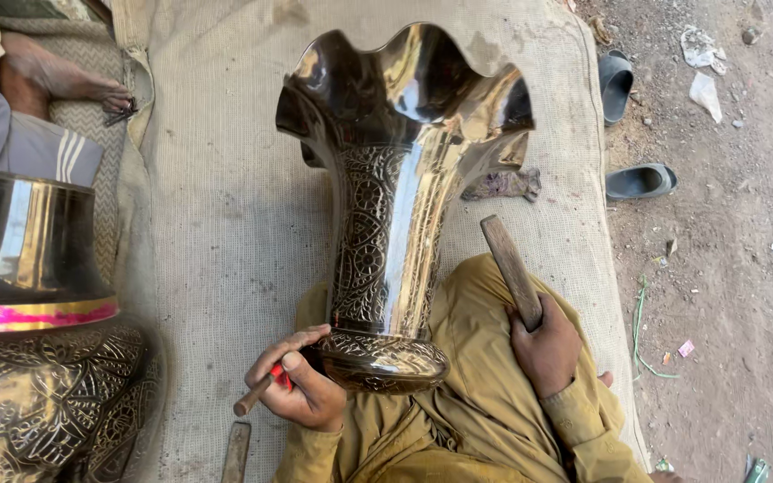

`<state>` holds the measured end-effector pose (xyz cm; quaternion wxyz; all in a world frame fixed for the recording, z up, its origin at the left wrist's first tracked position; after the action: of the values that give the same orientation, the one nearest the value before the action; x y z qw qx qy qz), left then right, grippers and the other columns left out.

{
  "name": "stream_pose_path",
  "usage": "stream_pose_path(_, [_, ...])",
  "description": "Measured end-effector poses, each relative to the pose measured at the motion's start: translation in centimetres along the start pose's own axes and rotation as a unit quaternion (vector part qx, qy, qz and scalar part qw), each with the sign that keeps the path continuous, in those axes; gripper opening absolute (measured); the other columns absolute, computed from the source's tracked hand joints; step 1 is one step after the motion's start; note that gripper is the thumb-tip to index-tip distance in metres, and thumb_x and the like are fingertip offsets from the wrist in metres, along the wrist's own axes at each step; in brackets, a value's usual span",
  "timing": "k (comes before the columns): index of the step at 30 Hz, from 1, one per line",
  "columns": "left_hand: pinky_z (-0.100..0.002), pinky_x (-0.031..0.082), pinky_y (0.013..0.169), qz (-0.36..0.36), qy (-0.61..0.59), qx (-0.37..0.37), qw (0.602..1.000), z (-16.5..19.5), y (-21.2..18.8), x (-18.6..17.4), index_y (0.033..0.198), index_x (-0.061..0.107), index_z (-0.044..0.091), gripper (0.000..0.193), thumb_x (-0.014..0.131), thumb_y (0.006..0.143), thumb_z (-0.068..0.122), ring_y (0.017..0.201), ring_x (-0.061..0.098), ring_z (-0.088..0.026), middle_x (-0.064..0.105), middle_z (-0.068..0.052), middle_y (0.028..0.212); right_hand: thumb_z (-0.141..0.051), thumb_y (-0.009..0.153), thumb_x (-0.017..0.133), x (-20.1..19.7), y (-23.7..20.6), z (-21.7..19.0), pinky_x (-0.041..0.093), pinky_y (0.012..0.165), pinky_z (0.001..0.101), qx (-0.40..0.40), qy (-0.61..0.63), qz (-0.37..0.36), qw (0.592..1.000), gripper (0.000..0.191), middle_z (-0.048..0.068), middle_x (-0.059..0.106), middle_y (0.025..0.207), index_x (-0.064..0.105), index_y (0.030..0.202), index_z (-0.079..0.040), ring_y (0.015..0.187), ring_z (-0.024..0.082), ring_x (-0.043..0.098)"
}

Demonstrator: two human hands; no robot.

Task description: The person sits on the floor and uses a hammer and chisel to engrave intricate patterns onto a large metal vase. They repeatedly strike the chisel to create detailed designs on the vase's surface.

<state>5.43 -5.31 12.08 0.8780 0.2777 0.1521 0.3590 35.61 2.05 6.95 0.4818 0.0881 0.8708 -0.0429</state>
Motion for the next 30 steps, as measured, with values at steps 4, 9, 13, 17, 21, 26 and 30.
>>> stream_pose_path(4, [-0.04, 0.065, 0.084, 0.041, 0.004, -0.054, 0.998, -1.6, 0.0, -0.4, 0.116, 0.04, 0.0, 0.02, 0.04, 0.116, 0.019, 0.087, 0.07, -0.026, 0.06, -0.016, 0.1, -0.039, 0.086, 0.075, 0.6, 0.6, 0.0, 0.053, 0.072, 0.0524, 0.009, -0.024, -0.006, 1.0, 0.039, 0.019, 0.073, 0.087, 0.07, 0.111, -0.011, 0.082, 0.043, 0.069])
stream_pose_path(9, [-0.039, 0.063, 0.084, 0.059, -0.009, -0.058, 0.997, -4.2, 0.1, -0.5, 0.116, 0.042, -0.001, 0.021, 0.041, 0.115, 0.02, 0.088, 0.066, -0.025, 0.055, -0.015, 0.103, -0.037, 0.084, 0.073, 1.0, 1.7, 0.1, 0.054, 0.073, 0.0519, -0.023, 0.019, 0.006, 1.0, 0.038, 0.021, 0.072, 0.089, 0.072, 0.111, -0.011, 0.083, 0.043, 0.069])
stream_pose_path(13, [-0.037, 0.062, 0.084, 0.061, -0.005, -0.076, 0.995, -6.1, 0.1, -0.7, 0.121, 0.043, -0.003, 0.024, 0.041, 0.115, 0.02, 0.088, 0.067, -0.023, 0.055, -0.015, 0.106, -0.041, 0.083, 0.077, 0.9, 2.7, 0.2, 0.054, 0.074, 0.0504, 0.042, 0.01, -0.019, 0.999, 0.041, 0.022, 0.073, 0.087, 0.072, 0.109, -0.01, 0.084, 0.042, 0.07])
stream_pose_path(17, [-0.035, 0.061, 0.084, 0.052, 0.008, -0.085, 0.995, -7.3, 0.1, -1.3, 0.121, 0.046, -0.004, 0.025, 0.041, 0.116, 0.021, 0.089, 0.066, -0.022, 0.053, -0.015, 0.109, -0.04, 0.081, 0.079, -0.3, 2.8, -0.6, 0.054, 0.072, 0.0449, 0.048, 0.082, -0.037, 0.995, 0.042, 0.019, 0.073, 0.084, 0.072, 0.108, -0.008, 0.078, 0.034, 0.071])
stream_pose_path(21, [-0.034, 0.06, 0.084, 0.012, 0.031, -0.088, 0.996, -7.7, 0.0, -1.5, 0.121, 0.047, -0.004, 0.026, 0.041, 0.115, 0.02, 0.089, 0.068, -0.022, 0.056, -0.015, 0.11, -0.039, 0.081, 0.08, -2.4, 1.4, -2.7, 0.052, 0.07, 0.0405, -0.003, 0.109, -0.024, 0.994, 0.039, 0.014, 0.071, 0.08, 0.072, 0.1, -0.005, 0.071, 0.026, 0.067])
stream_pose_path(26, [-0.034, 0.06, 0.084, 0.007, 0.016, -0.068, 0.998, -7.5, 0.7, -1.9, 0.121, 0.047, -0.004, 0.026, 0.041, 0.115, 0.021, 0.087, 0.069, -0.022, 0.057, -0.014, 0.105, -0.042, 0.077, 0.083, -4.0, -1.6, -7.2, 0.052, 0.067, 0.039, -0.008, 0.116, -0.142, 0.983, 0.04, 0.011, 0.07, 0.071, 0.073, 0.097, -0.009, 0.066, 0.024, 0.066])
stream_pose_path(30, [-0.033, 0.06, 0.084, 0.001, 0.028, -0.058, 0.998, -7.0, 0.6, -2.2, 0.119, 0.046, -0.003, 0.025, 0.041, 0.115, 0.021, 0.086, 0.069, -0.022, 0.059, -0.013, 0.1, -0.03, 0.076, 0.086, -3.0, -5.0, -11.3, 0.055, 0.069, 0.0379, -0.141, 0.243, -0.138, 0.95, 0.046, 0.012, 0.073, 0.087, 0.071, 0.113, -0.008, 0.075, 0.027, 0.071])
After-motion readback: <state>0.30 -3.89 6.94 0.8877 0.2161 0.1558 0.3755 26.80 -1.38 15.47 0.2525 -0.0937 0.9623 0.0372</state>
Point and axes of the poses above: each hand's wrist, its own y-axis towards the middle knuckle, its own x-axis out of the palm, z = x × y, the point moved 1 cm from there along y, towards the middle knuckle
